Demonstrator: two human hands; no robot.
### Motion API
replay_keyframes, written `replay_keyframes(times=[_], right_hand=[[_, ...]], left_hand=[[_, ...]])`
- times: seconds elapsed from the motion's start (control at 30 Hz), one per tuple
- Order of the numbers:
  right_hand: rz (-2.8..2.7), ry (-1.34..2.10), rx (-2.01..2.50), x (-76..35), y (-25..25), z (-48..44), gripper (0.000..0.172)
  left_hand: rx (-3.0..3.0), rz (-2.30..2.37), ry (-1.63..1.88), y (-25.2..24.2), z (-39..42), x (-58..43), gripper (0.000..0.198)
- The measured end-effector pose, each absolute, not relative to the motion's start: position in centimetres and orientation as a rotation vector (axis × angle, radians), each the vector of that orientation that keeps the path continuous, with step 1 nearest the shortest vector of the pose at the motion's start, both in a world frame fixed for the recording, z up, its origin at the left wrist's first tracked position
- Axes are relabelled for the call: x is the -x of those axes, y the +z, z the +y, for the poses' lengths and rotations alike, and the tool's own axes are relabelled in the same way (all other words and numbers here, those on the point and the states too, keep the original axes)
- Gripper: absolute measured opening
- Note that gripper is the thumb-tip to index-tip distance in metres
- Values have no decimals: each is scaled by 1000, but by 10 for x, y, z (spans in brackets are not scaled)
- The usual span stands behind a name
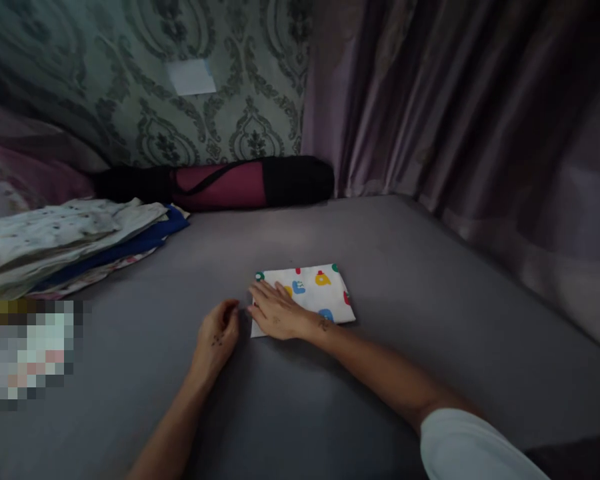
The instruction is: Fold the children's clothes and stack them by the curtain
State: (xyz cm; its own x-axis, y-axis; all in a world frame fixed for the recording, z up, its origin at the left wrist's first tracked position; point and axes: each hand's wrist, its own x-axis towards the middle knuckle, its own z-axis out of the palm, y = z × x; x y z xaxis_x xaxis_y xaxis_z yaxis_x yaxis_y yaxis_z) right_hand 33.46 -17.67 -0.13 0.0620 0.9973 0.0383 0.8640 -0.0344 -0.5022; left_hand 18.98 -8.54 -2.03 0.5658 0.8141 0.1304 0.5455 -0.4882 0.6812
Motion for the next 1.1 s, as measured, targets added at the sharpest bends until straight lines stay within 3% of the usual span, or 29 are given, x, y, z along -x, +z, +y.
replay_keyframes(times=[0.33, 0.57, 0.87, 1.1], right_hand=[[-1744, 375, 2065, -386, 23, -220, 54], [-1735, 423, 2238, -425, 21, -237, 54], [-1766, 389, 2242, -434, 15, -240, 50], [-1758, 620, 2238, -428, 25, -238, 59]], left_hand=[[-2344, 1155, 287, -2, -85, -228, 29], [-2084, 1248, 211, -7, -80, -250, 33], [-2042, 1181, 163, -6, -81, -244, 27], [-1811, 1087, 357, -2, -89, -241, 28]])
